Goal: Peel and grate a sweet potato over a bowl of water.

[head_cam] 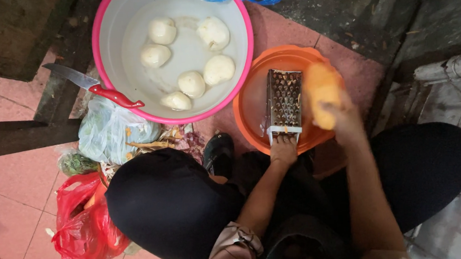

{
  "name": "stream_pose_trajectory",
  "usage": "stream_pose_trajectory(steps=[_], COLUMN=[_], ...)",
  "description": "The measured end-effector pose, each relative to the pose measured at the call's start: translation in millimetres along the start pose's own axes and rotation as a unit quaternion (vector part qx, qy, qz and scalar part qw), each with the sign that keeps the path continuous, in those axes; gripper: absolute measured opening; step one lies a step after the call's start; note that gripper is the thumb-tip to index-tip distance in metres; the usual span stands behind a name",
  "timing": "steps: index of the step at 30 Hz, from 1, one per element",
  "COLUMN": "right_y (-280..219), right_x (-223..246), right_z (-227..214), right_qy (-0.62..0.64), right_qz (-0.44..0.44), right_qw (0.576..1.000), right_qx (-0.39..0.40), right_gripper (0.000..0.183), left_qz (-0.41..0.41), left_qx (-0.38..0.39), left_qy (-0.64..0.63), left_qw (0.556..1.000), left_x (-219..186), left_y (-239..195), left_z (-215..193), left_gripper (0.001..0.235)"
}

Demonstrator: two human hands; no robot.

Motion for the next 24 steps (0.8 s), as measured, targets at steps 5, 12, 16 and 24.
stream_pose_trajectory(steps=[5, 12, 16, 24], right_y=[-19.5, -40.9, -9.8, 167.8], right_x=[-80.9, -93.5, -103.3, -86.7], right_z=[-9.1, 10.5, 22.6, 39.7], right_qy=[-0.696, -0.748, -0.776, -0.729], right_qz=[-0.117, -0.162, -0.244, -0.164], right_qw=[0.707, 0.643, 0.581, 0.664], right_qx=[-0.042, 0.013, -0.016, 0.005], right_gripper=[0.061, 0.055, 0.054, 0.062], left_qz=[0.01, 0.063, 0.063, 0.053], left_qx=[0.011, 0.022, -0.098, -0.358], left_qy=[0.02, 0.087, 0.073, 0.049], left_qw=[1.0, 0.994, 0.99, 0.931], left_x=[0.0, 10.5, 5.1, 4.1], left_y=[-1.1, 8.1, -8.9, -17.0], left_z=[0.1, 50.3, 20.5, -46.7], left_gripper=[0.033, 0.045, 0.054, 0.017])
Point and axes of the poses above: each hand's wrist, its own y-axis towards the middle knuckle, its own z-axis out of the palm, x = y × z, the point moved 4 cm from there along y, towards the middle knuckle, and after that the axes turned 1 degree about -z, right-handed, at the moved point
